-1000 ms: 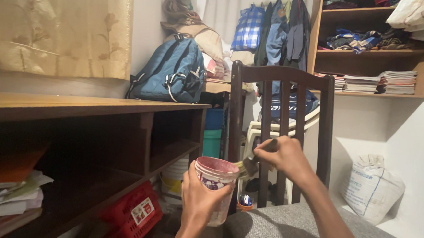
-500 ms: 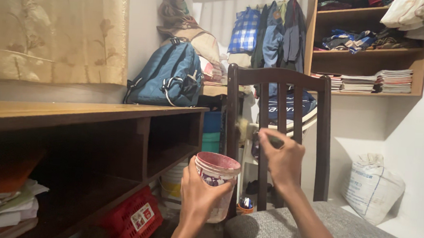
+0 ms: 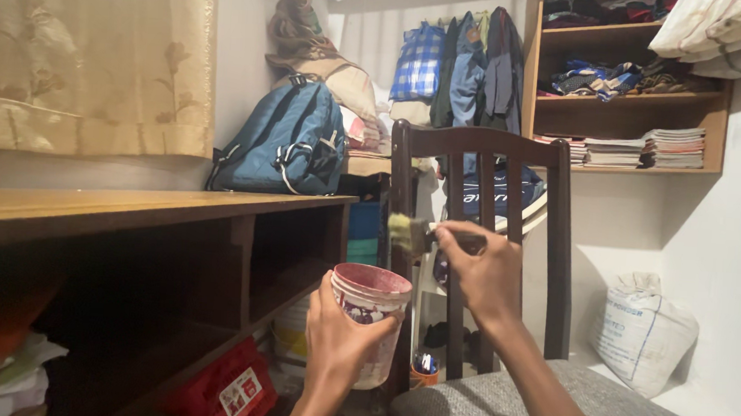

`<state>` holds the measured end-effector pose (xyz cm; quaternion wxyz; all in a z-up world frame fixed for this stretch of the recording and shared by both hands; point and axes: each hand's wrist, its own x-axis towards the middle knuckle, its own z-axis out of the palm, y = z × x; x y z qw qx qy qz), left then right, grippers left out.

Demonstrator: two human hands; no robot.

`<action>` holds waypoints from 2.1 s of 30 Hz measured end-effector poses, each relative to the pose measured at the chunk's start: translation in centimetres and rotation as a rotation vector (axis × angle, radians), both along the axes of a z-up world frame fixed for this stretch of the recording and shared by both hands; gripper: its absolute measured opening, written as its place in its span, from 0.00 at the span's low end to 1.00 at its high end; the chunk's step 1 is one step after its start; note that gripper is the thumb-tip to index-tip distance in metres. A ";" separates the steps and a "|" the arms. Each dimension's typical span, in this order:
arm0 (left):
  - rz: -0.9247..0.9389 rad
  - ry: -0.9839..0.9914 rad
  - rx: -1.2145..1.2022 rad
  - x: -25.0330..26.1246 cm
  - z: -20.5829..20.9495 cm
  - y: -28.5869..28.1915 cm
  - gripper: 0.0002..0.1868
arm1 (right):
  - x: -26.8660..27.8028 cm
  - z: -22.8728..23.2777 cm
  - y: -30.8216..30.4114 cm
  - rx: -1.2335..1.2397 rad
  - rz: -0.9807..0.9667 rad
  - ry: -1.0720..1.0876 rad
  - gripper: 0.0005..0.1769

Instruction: The person paints a wooden chair with a brush, applying a light-colored substance from a small container. They systematically cover the legs, backrest, and seat frame, occasionally dipping the brush to reload the substance.

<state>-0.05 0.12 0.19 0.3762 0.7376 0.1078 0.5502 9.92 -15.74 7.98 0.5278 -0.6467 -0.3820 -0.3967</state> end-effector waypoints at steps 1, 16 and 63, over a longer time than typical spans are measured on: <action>0.013 0.007 0.019 -0.1 0.2 0.1 0.57 | 0.0 0.2 0.1 0.066 0.027 -0.062 0.11; 0.020 0.002 0.058 0.1 2.2 1.2 0.56 | 2.8 7.6 1.9 0.118 -0.026 -0.098 0.10; 0.023 0.177 -0.148 -1.8 -3.6 -0.8 0.60 | 3.8 -10.8 -3.1 -0.511 -0.020 0.284 0.13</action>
